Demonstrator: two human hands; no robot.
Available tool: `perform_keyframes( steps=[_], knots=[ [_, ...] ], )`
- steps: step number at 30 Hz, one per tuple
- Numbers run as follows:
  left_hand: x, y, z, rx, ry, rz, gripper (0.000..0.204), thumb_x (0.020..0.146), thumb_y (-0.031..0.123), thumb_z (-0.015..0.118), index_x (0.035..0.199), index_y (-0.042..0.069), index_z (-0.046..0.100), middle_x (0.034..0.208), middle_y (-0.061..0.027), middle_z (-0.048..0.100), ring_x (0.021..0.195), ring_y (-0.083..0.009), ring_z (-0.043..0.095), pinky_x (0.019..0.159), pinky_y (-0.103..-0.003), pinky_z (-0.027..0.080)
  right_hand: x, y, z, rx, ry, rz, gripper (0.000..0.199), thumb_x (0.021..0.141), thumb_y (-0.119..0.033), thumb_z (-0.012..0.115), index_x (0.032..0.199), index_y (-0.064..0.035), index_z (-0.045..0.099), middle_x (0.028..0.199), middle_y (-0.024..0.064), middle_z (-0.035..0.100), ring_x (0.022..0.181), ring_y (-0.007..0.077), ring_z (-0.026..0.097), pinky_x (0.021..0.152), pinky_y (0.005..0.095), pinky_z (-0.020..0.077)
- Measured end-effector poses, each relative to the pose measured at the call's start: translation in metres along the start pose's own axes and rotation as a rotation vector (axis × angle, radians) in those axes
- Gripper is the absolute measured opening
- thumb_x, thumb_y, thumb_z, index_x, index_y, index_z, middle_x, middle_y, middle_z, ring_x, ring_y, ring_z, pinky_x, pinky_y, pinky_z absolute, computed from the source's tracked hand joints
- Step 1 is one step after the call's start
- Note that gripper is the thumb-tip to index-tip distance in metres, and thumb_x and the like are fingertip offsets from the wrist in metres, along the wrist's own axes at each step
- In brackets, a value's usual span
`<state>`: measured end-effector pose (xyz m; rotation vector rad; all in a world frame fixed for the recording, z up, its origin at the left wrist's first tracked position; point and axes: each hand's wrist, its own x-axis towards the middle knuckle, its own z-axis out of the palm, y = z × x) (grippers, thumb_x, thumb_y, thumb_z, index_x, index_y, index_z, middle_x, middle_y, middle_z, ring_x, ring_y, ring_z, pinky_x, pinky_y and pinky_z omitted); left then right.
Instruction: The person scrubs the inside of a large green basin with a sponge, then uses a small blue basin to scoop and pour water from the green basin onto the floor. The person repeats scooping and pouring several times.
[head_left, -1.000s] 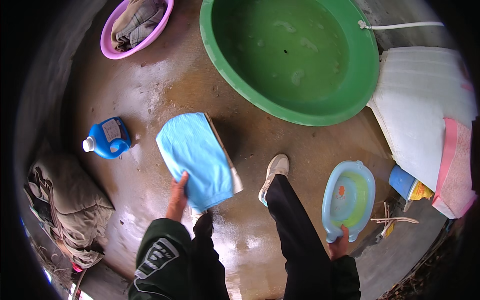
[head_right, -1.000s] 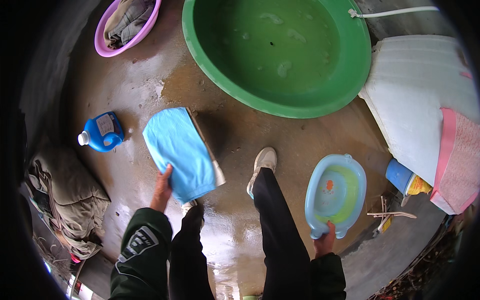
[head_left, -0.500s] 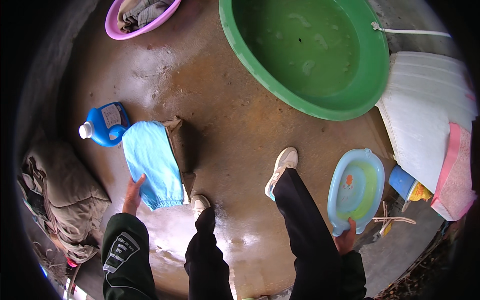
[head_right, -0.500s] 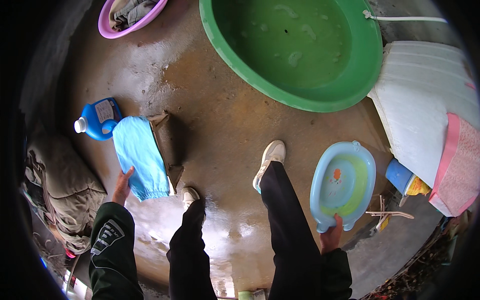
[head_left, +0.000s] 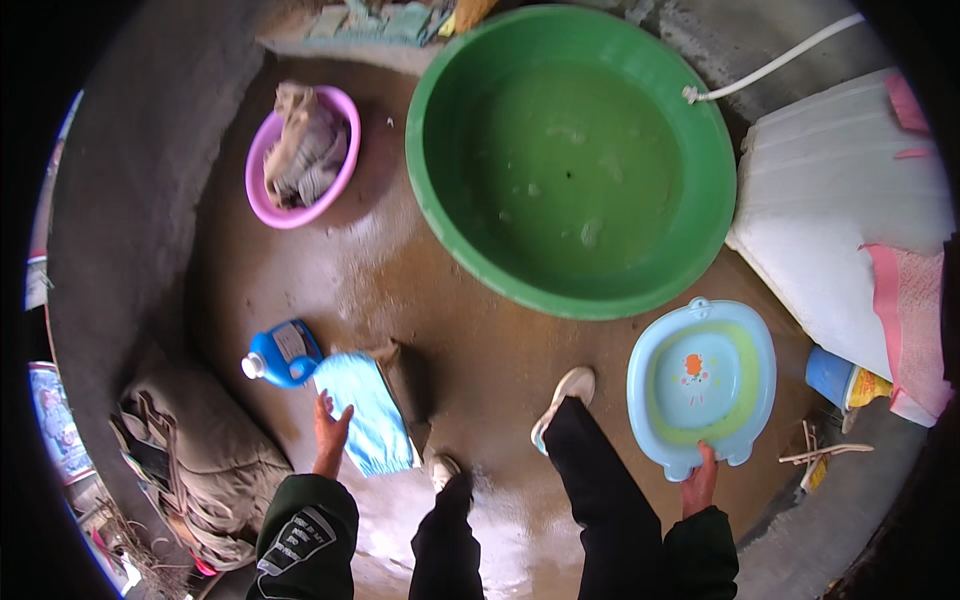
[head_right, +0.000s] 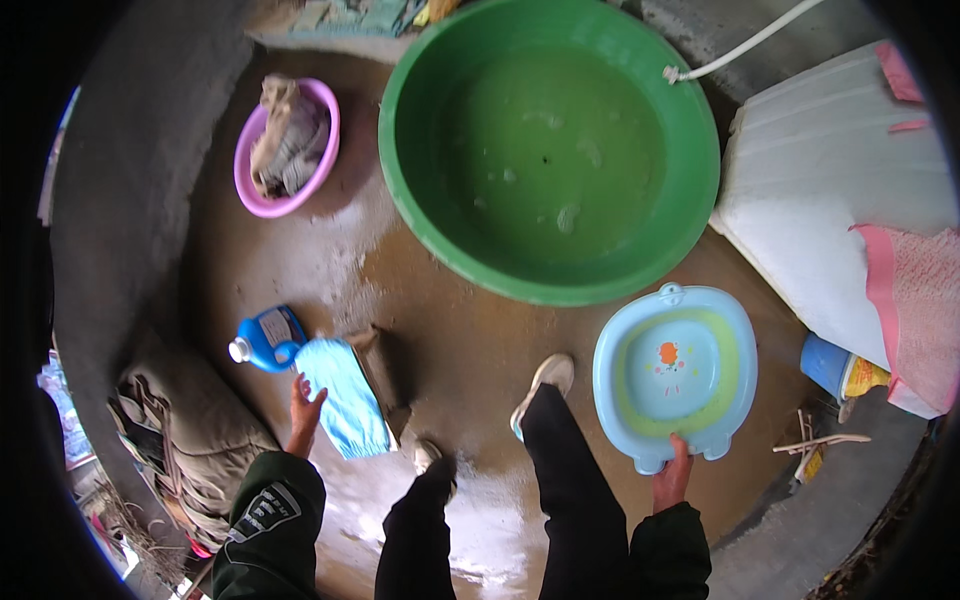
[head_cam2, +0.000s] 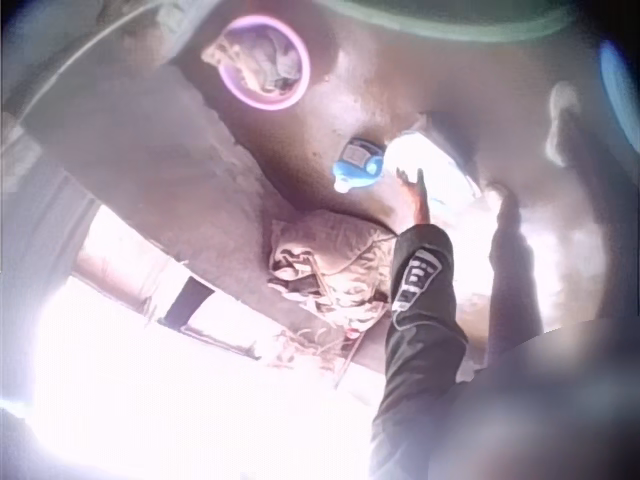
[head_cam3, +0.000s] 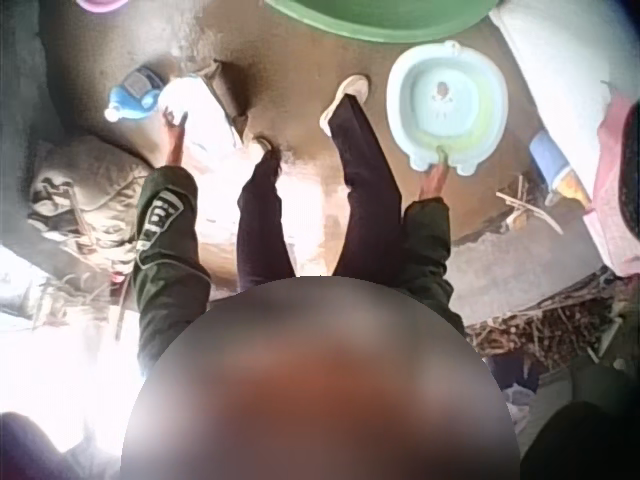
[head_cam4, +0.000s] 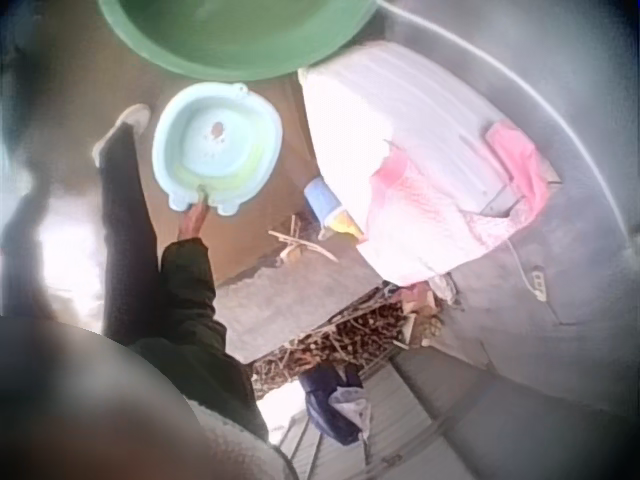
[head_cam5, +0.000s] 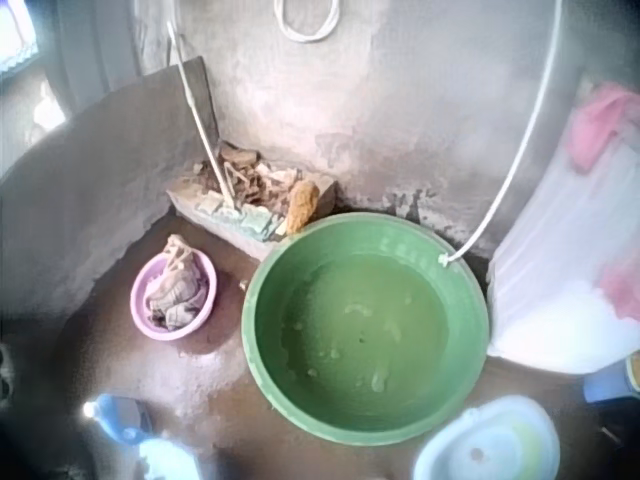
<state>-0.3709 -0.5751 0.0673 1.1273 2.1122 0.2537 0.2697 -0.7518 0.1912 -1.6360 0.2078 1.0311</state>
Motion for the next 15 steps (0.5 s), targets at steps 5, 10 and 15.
perform_keyframes(
  steps=[5, 10, 15],
  knots=[
    [-0.019, 0.123, 0.002, -0.053, -0.169, 0.053, 0.063, 0.079, 0.015, 0.075, 0.132, 0.009, 0.042, 0.126, -0.0170, 0.052, 0.114, -0.0306, 0.055, 0.087, -0.039, 0.050, 0.040, -0.038, 0.029, 0.028, -0.006, 0.013, 0.043, 0.083, -0.015, 0.062, 0.121, -0.0029, 0.047, 0.114, 0.0041, 0.053, 0.103, 0.0165, 0.052, 0.088, 0.0336, 0.0425],
    [-0.028, 0.224, 0.006, 0.063, -0.337, 0.246, 0.047, 0.083, 0.013, 0.071, 0.125, 0.006, 0.050, 0.115, -0.0103, 0.060, 0.102, -0.0217, 0.061, 0.085, -0.034, 0.052, 0.067, -0.067, 0.059, 0.082, -0.026, 0.015, 0.043, 0.081, -0.013, 0.064, 0.120, -0.0036, 0.047, 0.113, 0.0035, 0.053, 0.102, 0.0152, 0.052, 0.086, 0.0329, 0.0430],
    [-0.023, 0.293, 0.005, 0.065, -0.388, 0.408, 0.038, 0.082, 0.008, 0.066, 0.118, 0.002, 0.055, 0.111, -0.0133, 0.062, 0.097, -0.0223, 0.065, 0.080, -0.033, 0.055, 0.089, -0.077, 0.099, 0.065, -0.037, 0.049, 0.044, 0.082, -0.015, 0.065, 0.121, -0.0067, 0.046, 0.113, 0.0027, 0.052, 0.102, 0.0142, 0.051, 0.084, 0.0328, 0.0440]
  ],
)
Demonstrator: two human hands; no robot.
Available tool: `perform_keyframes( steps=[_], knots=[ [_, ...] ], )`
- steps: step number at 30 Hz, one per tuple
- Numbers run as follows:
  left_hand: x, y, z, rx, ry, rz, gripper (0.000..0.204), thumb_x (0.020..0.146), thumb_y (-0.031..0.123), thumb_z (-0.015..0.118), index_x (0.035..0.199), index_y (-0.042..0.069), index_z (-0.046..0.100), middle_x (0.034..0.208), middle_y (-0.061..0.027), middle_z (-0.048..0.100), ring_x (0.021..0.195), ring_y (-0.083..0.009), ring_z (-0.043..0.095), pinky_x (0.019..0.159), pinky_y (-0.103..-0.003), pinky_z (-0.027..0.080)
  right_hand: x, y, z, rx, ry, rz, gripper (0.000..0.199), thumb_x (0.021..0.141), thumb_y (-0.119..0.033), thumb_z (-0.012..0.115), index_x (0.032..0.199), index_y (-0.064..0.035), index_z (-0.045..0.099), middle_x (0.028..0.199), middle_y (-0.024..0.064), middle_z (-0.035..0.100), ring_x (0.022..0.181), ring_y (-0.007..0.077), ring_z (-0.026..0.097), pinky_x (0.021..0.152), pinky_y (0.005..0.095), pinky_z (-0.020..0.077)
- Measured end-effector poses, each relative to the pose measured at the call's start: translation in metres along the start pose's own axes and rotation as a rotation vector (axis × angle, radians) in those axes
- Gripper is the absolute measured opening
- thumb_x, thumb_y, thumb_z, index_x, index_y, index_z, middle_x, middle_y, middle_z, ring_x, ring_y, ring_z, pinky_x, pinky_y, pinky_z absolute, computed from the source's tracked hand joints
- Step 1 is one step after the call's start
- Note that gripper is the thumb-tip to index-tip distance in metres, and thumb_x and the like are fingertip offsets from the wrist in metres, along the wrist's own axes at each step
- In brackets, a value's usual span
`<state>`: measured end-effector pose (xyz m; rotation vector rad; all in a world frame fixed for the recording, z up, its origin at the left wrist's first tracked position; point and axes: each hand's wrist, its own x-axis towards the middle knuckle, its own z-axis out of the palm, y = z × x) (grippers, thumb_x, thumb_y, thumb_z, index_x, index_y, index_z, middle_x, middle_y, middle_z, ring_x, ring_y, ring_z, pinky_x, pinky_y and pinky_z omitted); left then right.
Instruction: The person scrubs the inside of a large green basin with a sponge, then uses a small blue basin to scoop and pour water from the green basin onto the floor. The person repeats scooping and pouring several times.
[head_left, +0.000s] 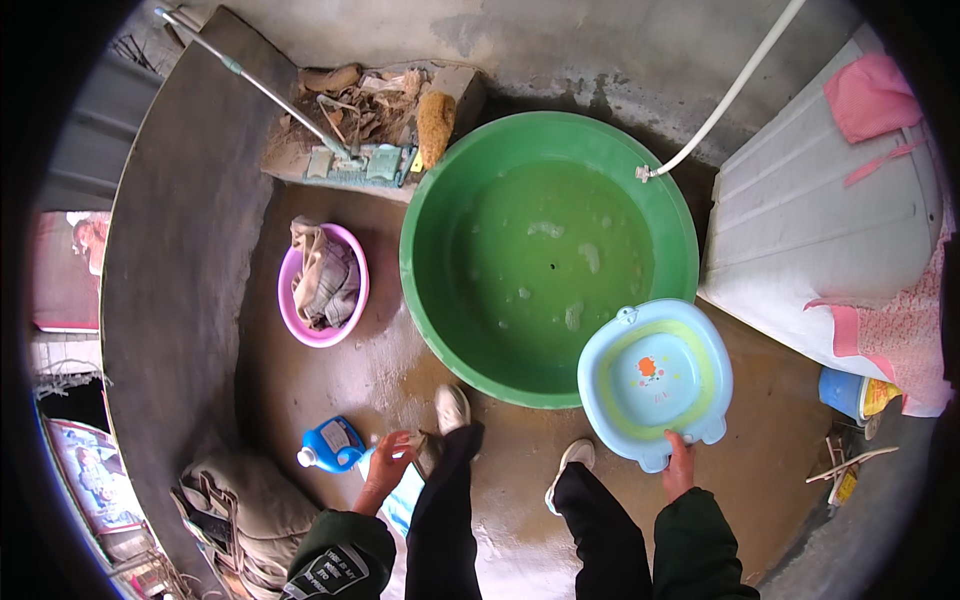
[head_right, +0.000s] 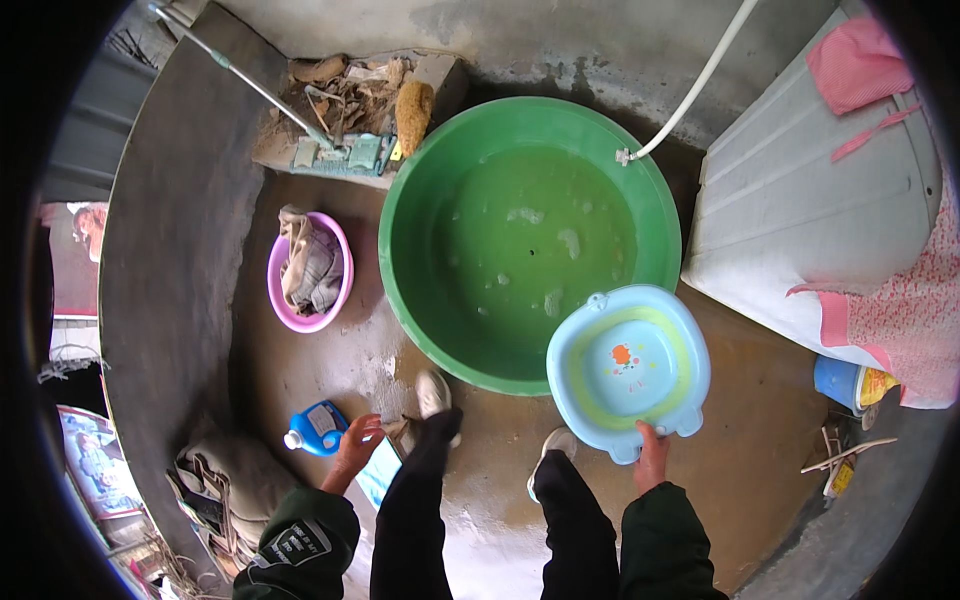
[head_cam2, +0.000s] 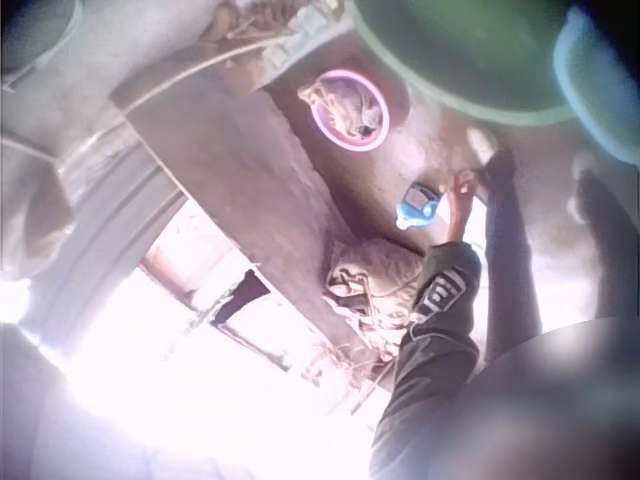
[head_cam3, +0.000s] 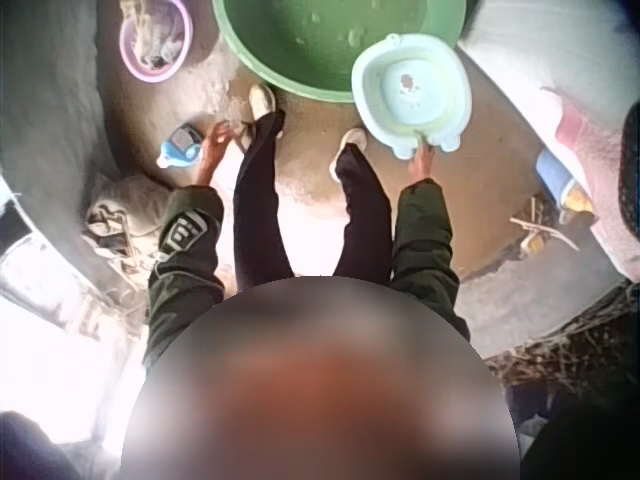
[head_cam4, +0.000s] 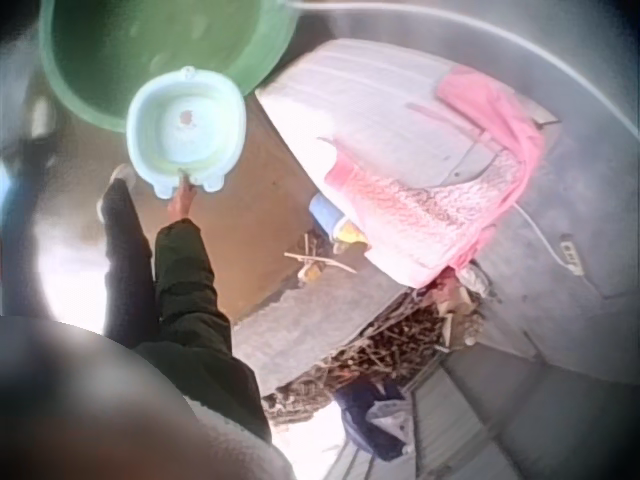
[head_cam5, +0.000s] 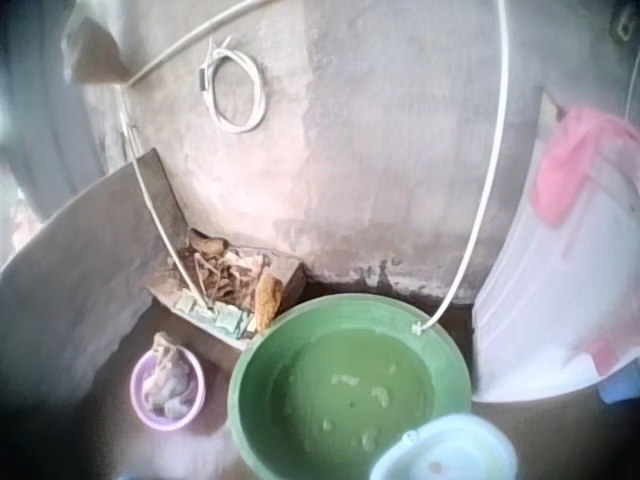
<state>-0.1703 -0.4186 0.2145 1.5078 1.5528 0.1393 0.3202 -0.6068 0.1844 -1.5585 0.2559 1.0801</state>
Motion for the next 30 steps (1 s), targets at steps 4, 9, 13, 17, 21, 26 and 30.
perform_keyframes(
  steps=[4, 9, 13, 17, 21, 26, 30],
  knots=[
    [0.031, 0.033, 0.002, -0.038, -0.019, 0.089, 0.036, 0.081, 0.007, 0.067, 0.115, 0.003, 0.056, 0.110, -0.0132, 0.061, 0.093, -0.0213, 0.065, 0.077, -0.033, 0.054, 0.017, 0.008, 0.033, -0.003, -0.009, 0.019, 0.048, 0.081, -0.013, 0.064, 0.124, -0.0067, 0.045, 0.114, 0.0033, 0.053, 0.104, 0.0146, 0.052, 0.085, 0.0325, 0.0444],
    [0.070, 0.061, -0.007, 0.011, -0.203, 0.050, 0.036, 0.083, 0.009, 0.066, 0.117, 0.005, 0.056, 0.110, -0.0123, 0.061, 0.095, -0.0235, 0.064, 0.078, -0.034, 0.054, 0.036, 0.035, 0.075, -0.019, -0.027, 0.035, 0.045, 0.079, -0.012, 0.065, 0.120, -0.0036, 0.048, 0.111, 0.0045, 0.054, 0.101, 0.0155, 0.053, 0.084, 0.0326, 0.0445],
    [0.099, 0.076, -0.030, 0.035, -0.324, 0.053, 0.035, 0.083, 0.010, 0.066, 0.116, 0.005, 0.057, 0.109, -0.0134, 0.061, 0.095, -0.0243, 0.064, 0.079, -0.035, 0.054, 0.042, 0.064, 0.112, -0.033, 0.028, 0.067, 0.045, 0.079, -0.010, 0.064, 0.120, -0.0022, 0.048, 0.109, 0.0055, 0.057, 0.097, 0.0168, 0.056, 0.082, 0.0329, 0.0465],
    [0.133, 0.066, -0.057, 0.078, -0.364, 0.112, 0.032, 0.084, 0.010, 0.066, 0.114, 0.005, 0.059, 0.107, -0.0133, 0.062, 0.094, -0.0242, 0.065, 0.075, -0.034, 0.055, 0.045, 0.089, 0.140, -0.046, 0.067, 0.031, 0.045, 0.079, -0.009, 0.064, 0.121, -0.0010, 0.048, 0.108, 0.0057, 0.057, 0.097, 0.0169, 0.058, 0.082, 0.0327, 0.0468],
    [0.190, 0.030, -0.069, 0.178, -0.330, 0.154, 0.033, 0.083, 0.013, 0.067, 0.114, 0.004, 0.059, 0.103, -0.0129, 0.064, 0.089, -0.0236, 0.066, 0.072, -0.032, 0.055, 0.075, 0.115, 0.149, -0.122, 0.188, -0.057, 0.040, 0.075, -0.010, 0.066, 0.112, 0.0029, 0.058, 0.102, 0.0055, 0.064, 0.090, 0.0147, 0.059, 0.079, 0.0300, 0.0461],
    [0.280, -0.015, -0.054, 0.113, -0.173, -0.271, 0.040, 0.081, 0.019, 0.071, 0.116, 0.005, 0.058, 0.096, -0.0070, 0.065, 0.081, -0.0169, 0.063, 0.068, -0.030, 0.053, 0.145, 0.156, 0.129, -0.447, 0.392, -0.113, 0.036, 0.072, -0.018, 0.071, 0.100, 0.0038, 0.064, 0.084, 0.0069, 0.067, 0.077, 0.0138, 0.061, 0.067, 0.0342, 0.0487],
    [0.336, -0.043, -0.019, -0.206, -0.056, -0.425, 0.063, 0.080, 0.032, 0.075, 0.129, 0.009, 0.044, 0.119, -0.0067, 0.053, 0.103, -0.0209, 0.055, 0.079, -0.040, 0.051, 0.177, 0.166, 0.104, -0.390, 0.342, -0.275, 0.035, 0.073, -0.024, 0.071, 0.095, 0.0024, 0.066, 0.081, 0.0069, 0.068, 0.074, 0.0142, 0.062, 0.066, 0.0341, 0.0491]
  ],
)
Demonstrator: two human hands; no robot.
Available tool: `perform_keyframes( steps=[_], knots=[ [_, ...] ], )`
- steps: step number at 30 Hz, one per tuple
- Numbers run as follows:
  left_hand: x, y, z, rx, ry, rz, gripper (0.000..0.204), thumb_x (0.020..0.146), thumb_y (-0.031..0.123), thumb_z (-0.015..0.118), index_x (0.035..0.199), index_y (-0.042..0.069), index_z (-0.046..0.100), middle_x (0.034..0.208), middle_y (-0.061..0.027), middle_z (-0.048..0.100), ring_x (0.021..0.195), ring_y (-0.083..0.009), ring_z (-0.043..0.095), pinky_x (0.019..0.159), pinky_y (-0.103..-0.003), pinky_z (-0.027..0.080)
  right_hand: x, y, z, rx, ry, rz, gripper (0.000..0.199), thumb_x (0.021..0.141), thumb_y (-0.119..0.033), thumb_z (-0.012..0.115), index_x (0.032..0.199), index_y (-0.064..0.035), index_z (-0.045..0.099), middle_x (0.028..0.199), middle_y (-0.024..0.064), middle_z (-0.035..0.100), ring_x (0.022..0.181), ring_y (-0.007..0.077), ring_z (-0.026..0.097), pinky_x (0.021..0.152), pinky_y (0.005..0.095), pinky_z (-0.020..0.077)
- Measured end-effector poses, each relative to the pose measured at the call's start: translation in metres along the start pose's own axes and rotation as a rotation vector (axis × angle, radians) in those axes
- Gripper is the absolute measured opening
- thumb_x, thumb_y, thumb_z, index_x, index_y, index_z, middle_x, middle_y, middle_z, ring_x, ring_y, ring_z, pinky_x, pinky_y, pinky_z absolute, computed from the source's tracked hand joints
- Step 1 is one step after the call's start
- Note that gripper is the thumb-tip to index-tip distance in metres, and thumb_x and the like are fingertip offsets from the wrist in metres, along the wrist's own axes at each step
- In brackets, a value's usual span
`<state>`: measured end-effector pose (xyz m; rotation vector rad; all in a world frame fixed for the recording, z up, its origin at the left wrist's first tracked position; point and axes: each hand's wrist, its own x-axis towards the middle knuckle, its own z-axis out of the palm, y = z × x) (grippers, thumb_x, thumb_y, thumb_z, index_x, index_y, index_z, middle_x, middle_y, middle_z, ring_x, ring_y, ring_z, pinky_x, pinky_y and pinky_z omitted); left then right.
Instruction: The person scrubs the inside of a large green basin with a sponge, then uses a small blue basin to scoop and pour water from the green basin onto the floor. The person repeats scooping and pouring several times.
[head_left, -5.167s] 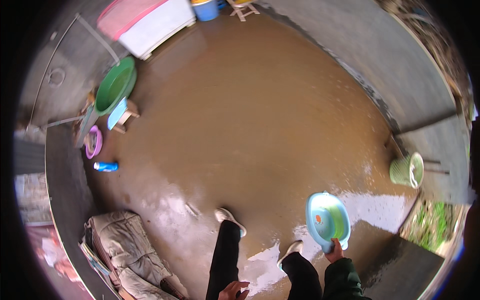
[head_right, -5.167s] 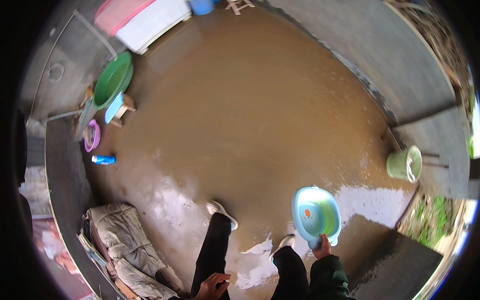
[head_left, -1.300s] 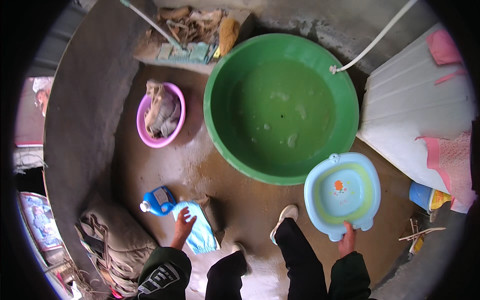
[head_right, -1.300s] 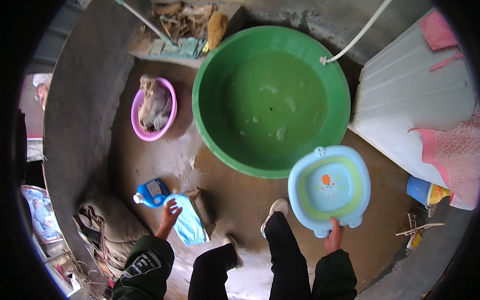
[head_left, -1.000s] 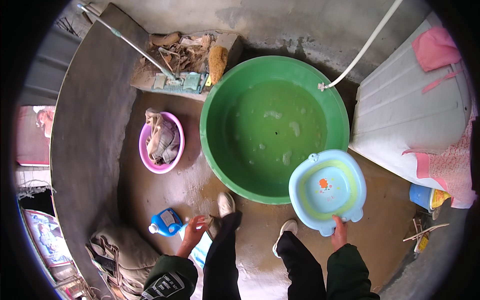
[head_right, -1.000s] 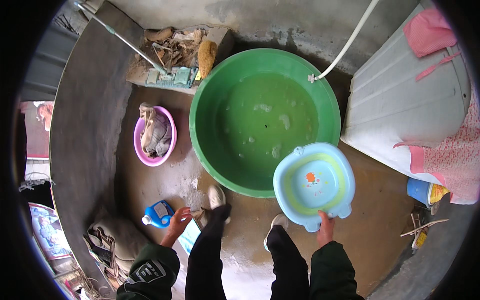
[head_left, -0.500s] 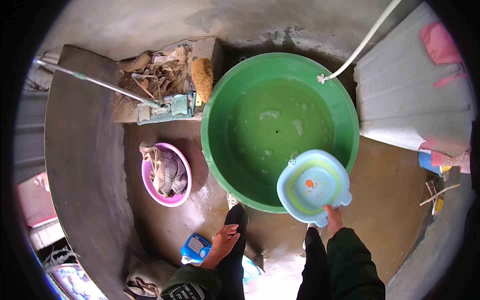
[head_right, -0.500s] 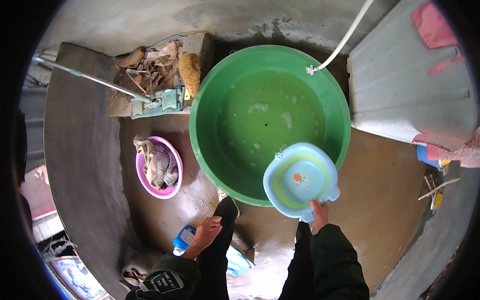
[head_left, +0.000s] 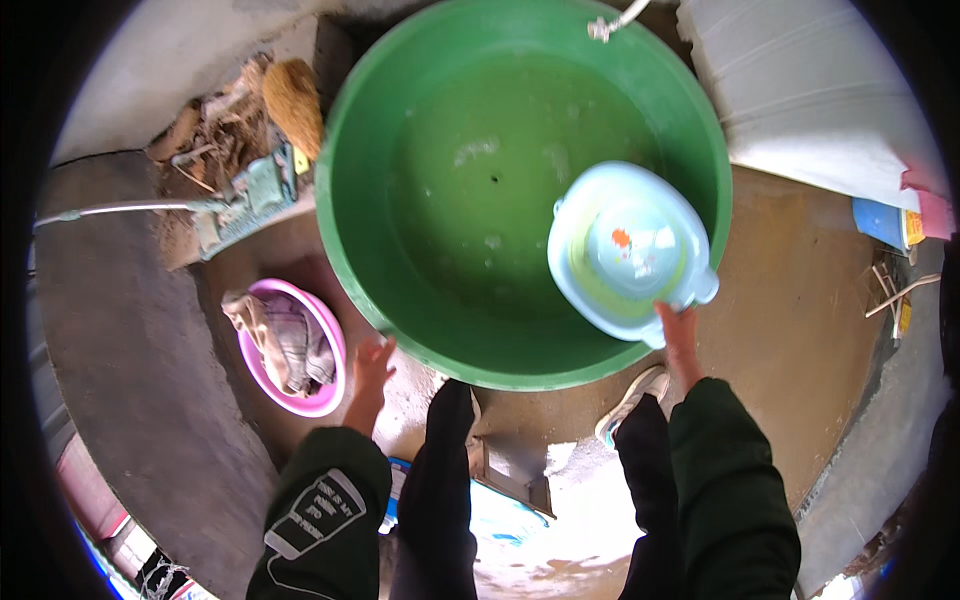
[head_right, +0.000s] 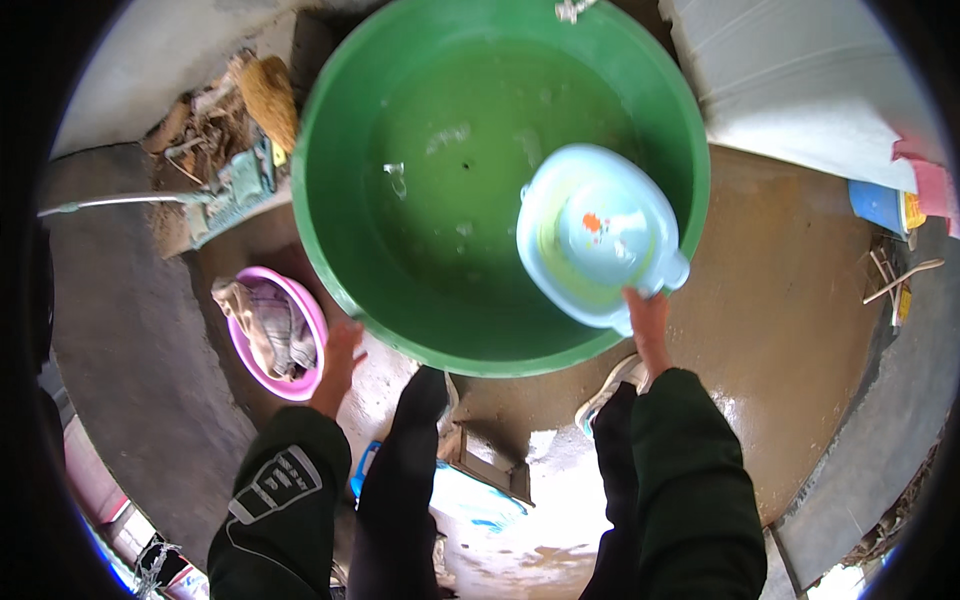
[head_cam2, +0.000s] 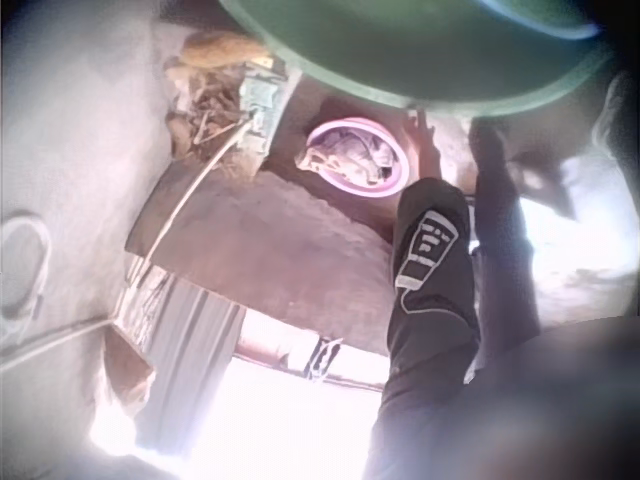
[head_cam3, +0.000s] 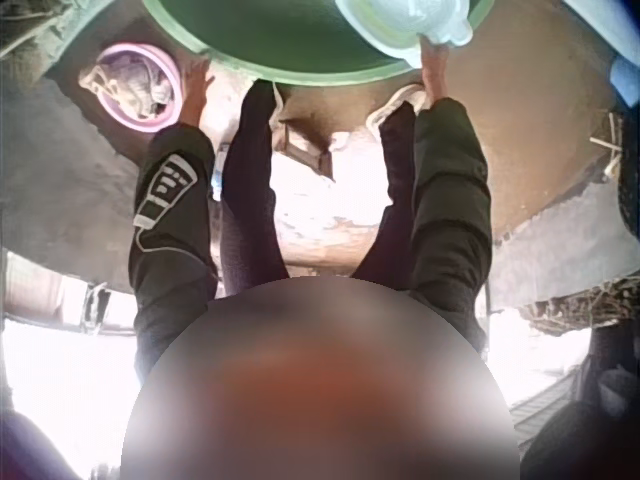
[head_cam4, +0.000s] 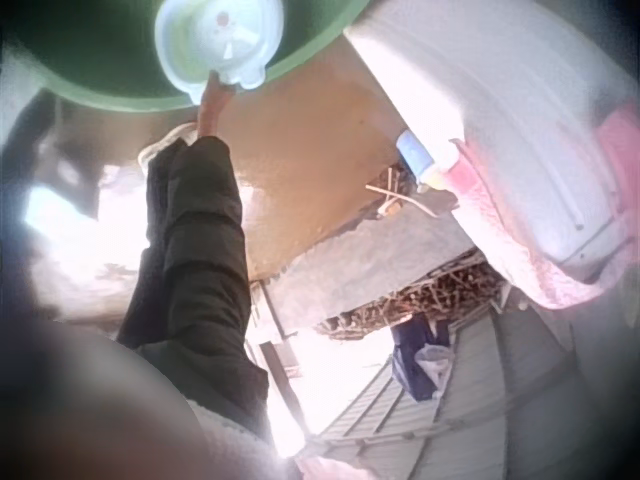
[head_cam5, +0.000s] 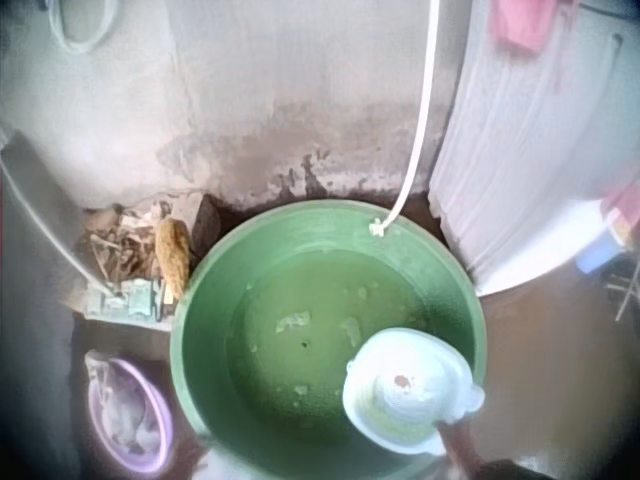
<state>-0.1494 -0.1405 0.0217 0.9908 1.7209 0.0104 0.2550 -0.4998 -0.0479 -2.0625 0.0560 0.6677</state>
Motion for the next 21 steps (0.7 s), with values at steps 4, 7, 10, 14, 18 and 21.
perform_keyframes(
  steps=[4, 7, 10, 14, 18, 21],
  knots=[
    [0.032, -0.002, 0.032, -0.182, -0.036, -0.075, 0.066, 0.078, 0.038, 0.076, 0.127, 0.009, 0.043, 0.122, -0.0066, 0.051, 0.117, -0.0246, 0.048, 0.096, -0.050, 0.039, 0.018, -0.020, 0.006, -0.302, -0.034, -0.224, 0.035, 0.075, -0.028, 0.069, 0.089, 0.0039, 0.065, 0.075, 0.0155, 0.068, 0.068, 0.0223, 0.066, 0.062, 0.0370, 0.0488],
    [0.038, -0.007, 0.052, -0.280, -0.033, -0.055, 0.060, 0.077, 0.033, 0.079, 0.120, 0.007, 0.046, 0.113, -0.0069, 0.057, 0.105, -0.0214, 0.057, 0.084, -0.042, 0.049, 0.030, -0.043, 0.017, -0.493, -0.165, -0.257, 0.037, 0.075, -0.031, 0.067, 0.085, 0.0043, 0.063, 0.069, 0.0182, 0.064, 0.062, 0.0314, 0.064, 0.059, 0.0397, 0.0478],
    [0.036, -0.008, 0.056, -0.216, 0.056, -0.003, 0.053, 0.078, 0.029, 0.078, 0.115, 0.005, 0.049, 0.109, -0.0077, 0.059, 0.096, -0.0199, 0.061, 0.077, -0.037, 0.052, 0.036, -0.056, 0.029, -0.705, -0.273, -0.279, 0.042, 0.075, -0.037, 0.062, 0.082, 0.0036, 0.065, 0.072, 0.0202, 0.065, 0.069, 0.0380, 0.064, 0.063, 0.0440, 0.0502],
    [0.024, -0.005, 0.061, -0.167, 0.069, -0.032, 0.044, 0.080, 0.025, 0.076, 0.109, 0.001, 0.052, 0.100, -0.0078, 0.062, 0.089, -0.0198, 0.063, 0.071, -0.037, 0.054, 0.035, -0.065, 0.022, -0.943, -0.253, -0.062, 0.048, 0.073, -0.046, 0.060, 0.078, 0.0012, 0.069, 0.076, 0.0218, 0.066, 0.079, 0.0387, 0.065, 0.071, 0.0454, 0.0512],
    [-0.024, -0.029, 0.088, -0.273, 0.076, -0.090, 0.038, 0.081, 0.022, 0.074, 0.107, 0.001, 0.054, 0.094, -0.0066, 0.061, 0.080, -0.0169, 0.062, 0.062, -0.033, 0.054, 0.038, -0.079, -0.002, -1.007, -0.259, -0.063, 0.051, 0.072, -0.048, 0.060, 0.078, 0.0023, 0.069, 0.078, 0.0219, 0.067, 0.081, 0.0371, 0.065, 0.073, 0.0437, 0.0500],
    [-0.058, -0.046, 0.099, -0.328, 0.038, -0.142, 0.035, 0.083, 0.018, 0.071, 0.109, 0.002, 0.054, 0.098, -0.0060, 0.060, 0.085, -0.0162, 0.062, 0.065, -0.032, 0.053, 0.036, -0.078, -0.026, -1.104, -0.255, -0.046, 0.052, 0.072, -0.048, 0.061, 0.080, 0.0027, 0.069, 0.078, 0.0222, 0.067, 0.079, 0.0372, 0.065, 0.073, 0.0444, 0.0496]
  ],
)
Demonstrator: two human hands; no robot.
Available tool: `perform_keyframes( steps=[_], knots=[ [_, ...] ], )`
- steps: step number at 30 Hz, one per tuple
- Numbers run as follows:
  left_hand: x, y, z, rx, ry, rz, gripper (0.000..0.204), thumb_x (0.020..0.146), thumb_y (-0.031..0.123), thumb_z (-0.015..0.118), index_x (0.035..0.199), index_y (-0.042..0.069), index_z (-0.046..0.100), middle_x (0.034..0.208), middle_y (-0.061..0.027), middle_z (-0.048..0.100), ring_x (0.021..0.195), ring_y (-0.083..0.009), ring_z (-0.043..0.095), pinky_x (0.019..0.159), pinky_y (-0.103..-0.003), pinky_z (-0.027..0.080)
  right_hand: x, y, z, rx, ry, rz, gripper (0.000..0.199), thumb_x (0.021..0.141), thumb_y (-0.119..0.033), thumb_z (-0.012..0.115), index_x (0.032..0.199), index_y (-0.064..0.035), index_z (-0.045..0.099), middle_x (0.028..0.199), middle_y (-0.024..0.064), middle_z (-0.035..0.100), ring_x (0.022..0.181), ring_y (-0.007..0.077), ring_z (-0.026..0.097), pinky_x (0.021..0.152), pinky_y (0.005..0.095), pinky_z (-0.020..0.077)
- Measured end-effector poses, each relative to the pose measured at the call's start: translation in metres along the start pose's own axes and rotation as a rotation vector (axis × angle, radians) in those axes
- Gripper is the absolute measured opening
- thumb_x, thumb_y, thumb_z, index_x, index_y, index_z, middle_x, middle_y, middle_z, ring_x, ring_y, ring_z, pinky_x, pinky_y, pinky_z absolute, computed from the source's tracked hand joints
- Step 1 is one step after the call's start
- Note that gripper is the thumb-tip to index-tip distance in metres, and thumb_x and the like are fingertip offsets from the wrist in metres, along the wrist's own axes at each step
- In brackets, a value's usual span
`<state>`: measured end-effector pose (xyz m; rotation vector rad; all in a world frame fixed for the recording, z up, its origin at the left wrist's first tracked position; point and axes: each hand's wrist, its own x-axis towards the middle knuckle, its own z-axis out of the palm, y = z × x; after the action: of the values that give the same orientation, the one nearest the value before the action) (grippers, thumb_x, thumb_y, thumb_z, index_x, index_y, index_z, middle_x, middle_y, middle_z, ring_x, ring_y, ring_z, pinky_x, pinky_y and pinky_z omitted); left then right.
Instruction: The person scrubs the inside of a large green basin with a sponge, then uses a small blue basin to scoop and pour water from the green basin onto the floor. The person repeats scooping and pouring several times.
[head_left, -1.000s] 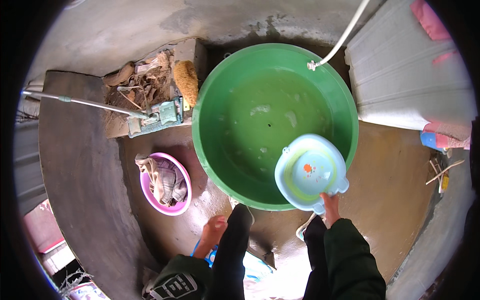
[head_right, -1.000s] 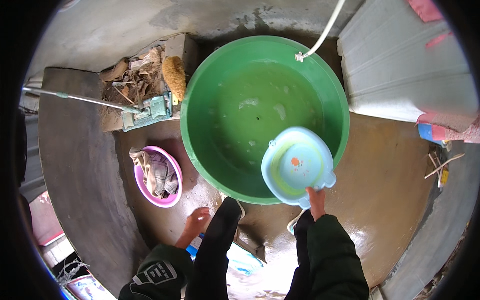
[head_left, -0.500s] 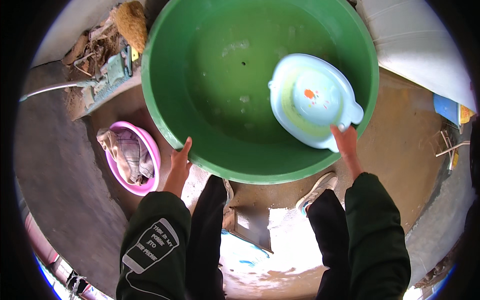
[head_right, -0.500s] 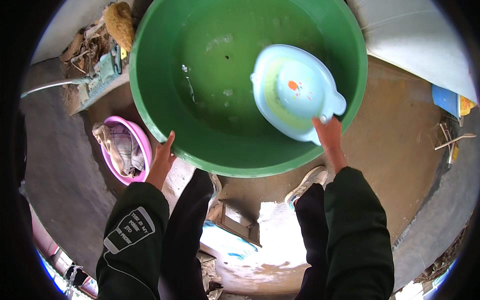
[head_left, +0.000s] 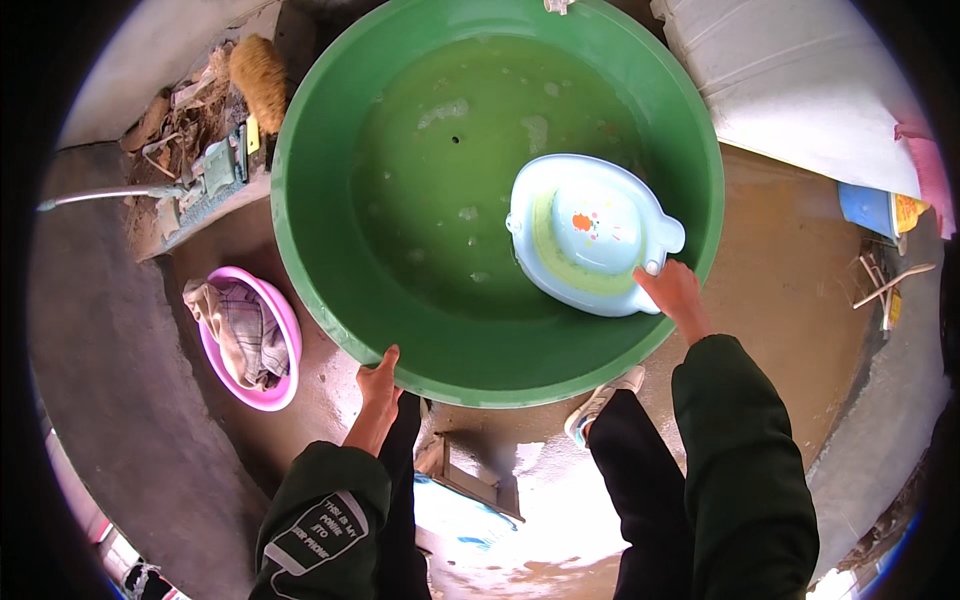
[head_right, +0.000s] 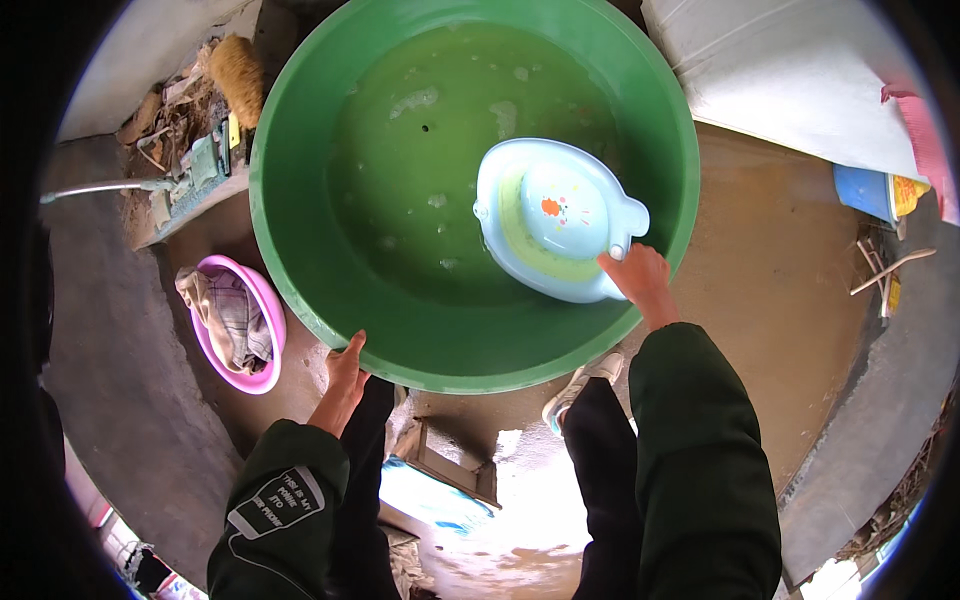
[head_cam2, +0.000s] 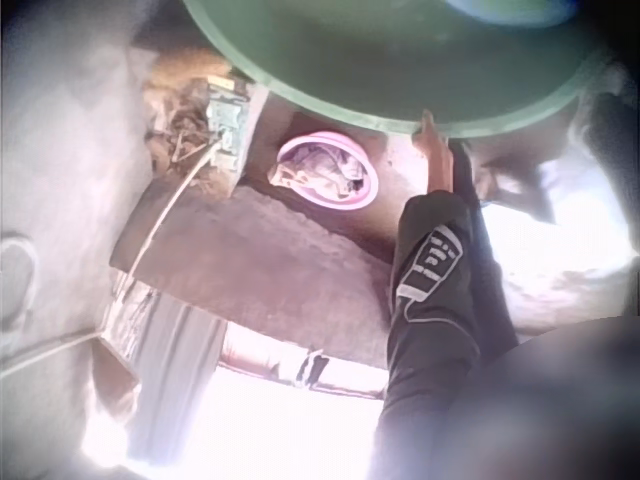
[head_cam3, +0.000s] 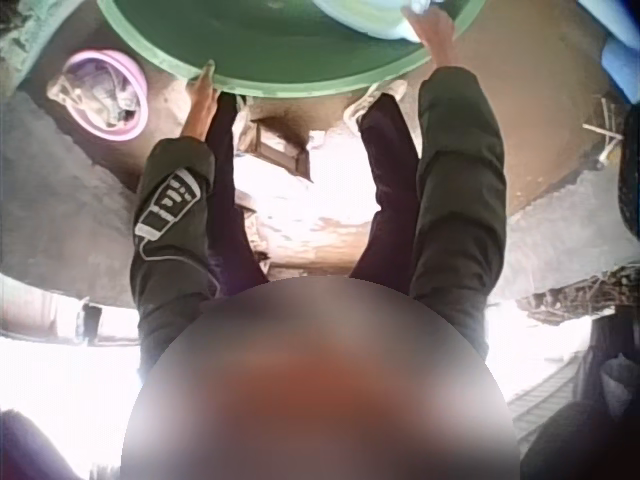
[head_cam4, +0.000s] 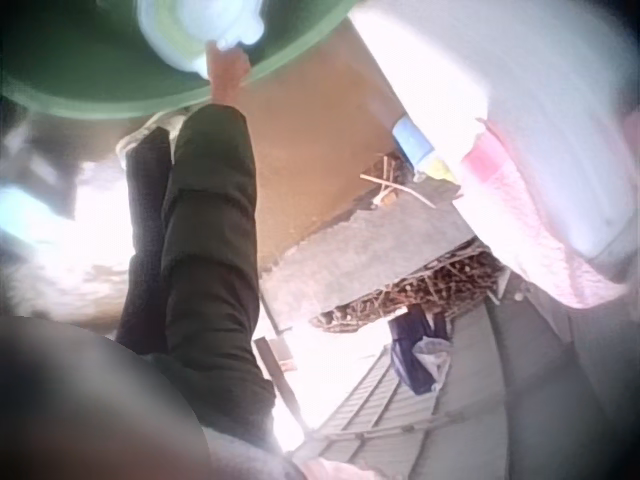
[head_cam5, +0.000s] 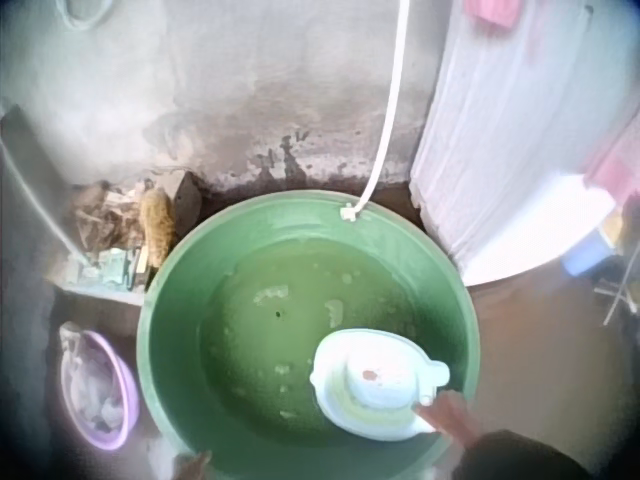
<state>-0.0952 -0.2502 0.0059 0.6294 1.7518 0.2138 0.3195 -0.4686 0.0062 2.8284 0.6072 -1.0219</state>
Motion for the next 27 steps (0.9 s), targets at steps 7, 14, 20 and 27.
perform_keyframes(
  steps=[7, 14, 20, 27],
  knots=[
    [-0.043, 0.005, -0.045, 0.200, 0.121, 0.047, 0.035, 0.080, 0.014, 0.072, 0.109, 0.002, 0.056, 0.096, -0.0053, 0.061, 0.083, -0.0152, 0.058, 0.062, -0.031, 0.046, -0.060, 0.024, 0.035, 0.104, -0.070, 0.046, 0.057, 0.070, -0.051, 0.061, 0.081, 0.0046, 0.068, 0.080, 0.0239, 0.066, 0.081, 0.0399, 0.064, 0.073, 0.0471, 0.0494],
    [-0.074, 0.000, -0.078, 0.322, 0.135, 0.231, 0.035, 0.079, 0.012, 0.073, 0.106, -0.003, 0.055, 0.094, -0.0075, 0.062, 0.078, -0.0157, 0.061, 0.063, -0.028, 0.050, -0.124, 0.038, 0.052, 0.193, -0.120, 0.149, 0.053, 0.071, -0.049, 0.061, 0.087, 0.0011, 0.069, 0.085, 0.0223, 0.068, 0.086, 0.0396, 0.064, 0.078, 0.0472, 0.0494],
    [-0.090, 0.038, -0.082, 0.485, 0.163, 0.278, 0.038, 0.075, 0.012, 0.075, 0.105, -0.005, 0.058, 0.094, -0.0107, 0.066, 0.085, -0.0200, 0.062, 0.078, -0.032, 0.048, -0.164, 0.026, 0.073, 0.347, -0.146, 0.213, 0.054, 0.070, -0.048, 0.063, 0.096, -0.0013, 0.068, 0.092, 0.0209, 0.068, 0.093, 0.0388, 0.063, 0.082, 0.0462, 0.0483],
    [-0.049, -0.002, -0.089, 0.383, 0.188, 0.085, 0.039, 0.074, 0.013, 0.075, 0.104, -0.006, 0.058, 0.096, -0.0118, 0.065, 0.087, -0.0214, 0.062, 0.079, -0.033, 0.048, -0.157, 0.037, 0.101, 0.368, -0.116, 0.267, 0.050, 0.067, -0.043, 0.067, 0.092, -0.0005, 0.068, 0.087, 0.0209, 0.068, 0.088, 0.0378, 0.065, 0.078, 0.0450, 0.0502]
  ],
)
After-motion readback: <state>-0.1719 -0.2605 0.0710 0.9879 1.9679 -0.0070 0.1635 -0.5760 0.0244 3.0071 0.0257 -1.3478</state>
